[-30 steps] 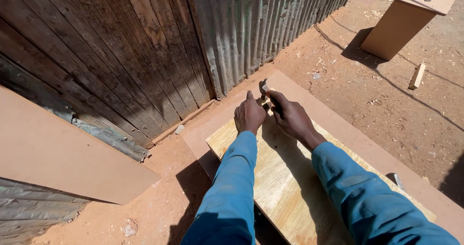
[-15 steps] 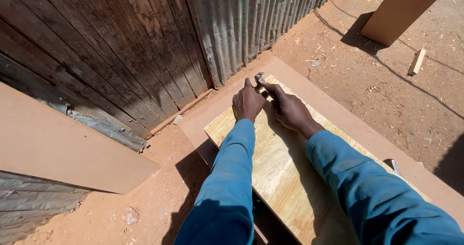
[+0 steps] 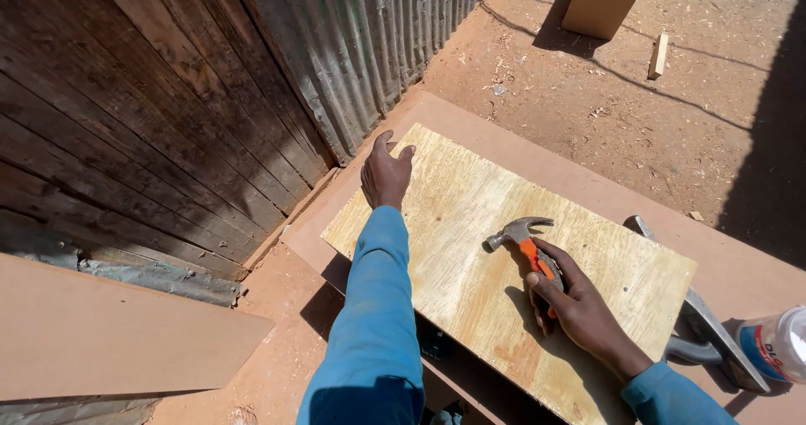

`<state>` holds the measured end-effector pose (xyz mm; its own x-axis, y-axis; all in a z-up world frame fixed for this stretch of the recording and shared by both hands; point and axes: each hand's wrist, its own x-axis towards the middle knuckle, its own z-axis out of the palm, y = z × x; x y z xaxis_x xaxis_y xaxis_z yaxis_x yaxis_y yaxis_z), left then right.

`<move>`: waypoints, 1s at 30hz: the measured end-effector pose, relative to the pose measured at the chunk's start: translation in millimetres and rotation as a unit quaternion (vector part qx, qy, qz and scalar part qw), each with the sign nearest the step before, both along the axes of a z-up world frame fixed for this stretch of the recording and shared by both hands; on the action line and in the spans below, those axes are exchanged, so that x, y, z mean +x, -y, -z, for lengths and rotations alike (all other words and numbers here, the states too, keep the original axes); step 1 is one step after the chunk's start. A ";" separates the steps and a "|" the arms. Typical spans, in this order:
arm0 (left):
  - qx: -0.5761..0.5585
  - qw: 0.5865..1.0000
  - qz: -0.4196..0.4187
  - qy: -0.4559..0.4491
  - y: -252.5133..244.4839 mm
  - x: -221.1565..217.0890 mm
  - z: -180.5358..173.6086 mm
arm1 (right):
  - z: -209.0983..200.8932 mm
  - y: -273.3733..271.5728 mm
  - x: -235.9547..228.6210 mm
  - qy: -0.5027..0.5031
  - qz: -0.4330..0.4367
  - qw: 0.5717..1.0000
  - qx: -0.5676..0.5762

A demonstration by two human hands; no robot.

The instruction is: The person is assembling a wooden structure by hammering nails and then smoothing the edges with a hand plane.

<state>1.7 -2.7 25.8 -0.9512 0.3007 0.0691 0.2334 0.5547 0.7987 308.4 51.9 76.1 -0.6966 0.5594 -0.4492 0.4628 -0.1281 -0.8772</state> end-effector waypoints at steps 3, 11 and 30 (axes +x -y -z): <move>0.059 0.993 0.061 -0.079 28.0 -0.8 6.9 | 1.0 17.5 18.6 0.025 -0.107 0.989 0.099; -0.185 0.939 0.221 -0.190 42.5 68.8 12.2 | 37.6 26.7 167.3 -0.191 0.023 0.937 0.291; -0.139 0.957 0.201 -0.158 107.8 205.0 23.7 | 167.0 -33.5 356.6 0.245 0.211 0.921 0.216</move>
<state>206.8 -110.5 2.1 -0.7001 0.6859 0.1985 0.6776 0.5503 0.4879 665.0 85.5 -90.9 -0.1487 0.9344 -0.3237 0.8050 -0.0757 -0.5884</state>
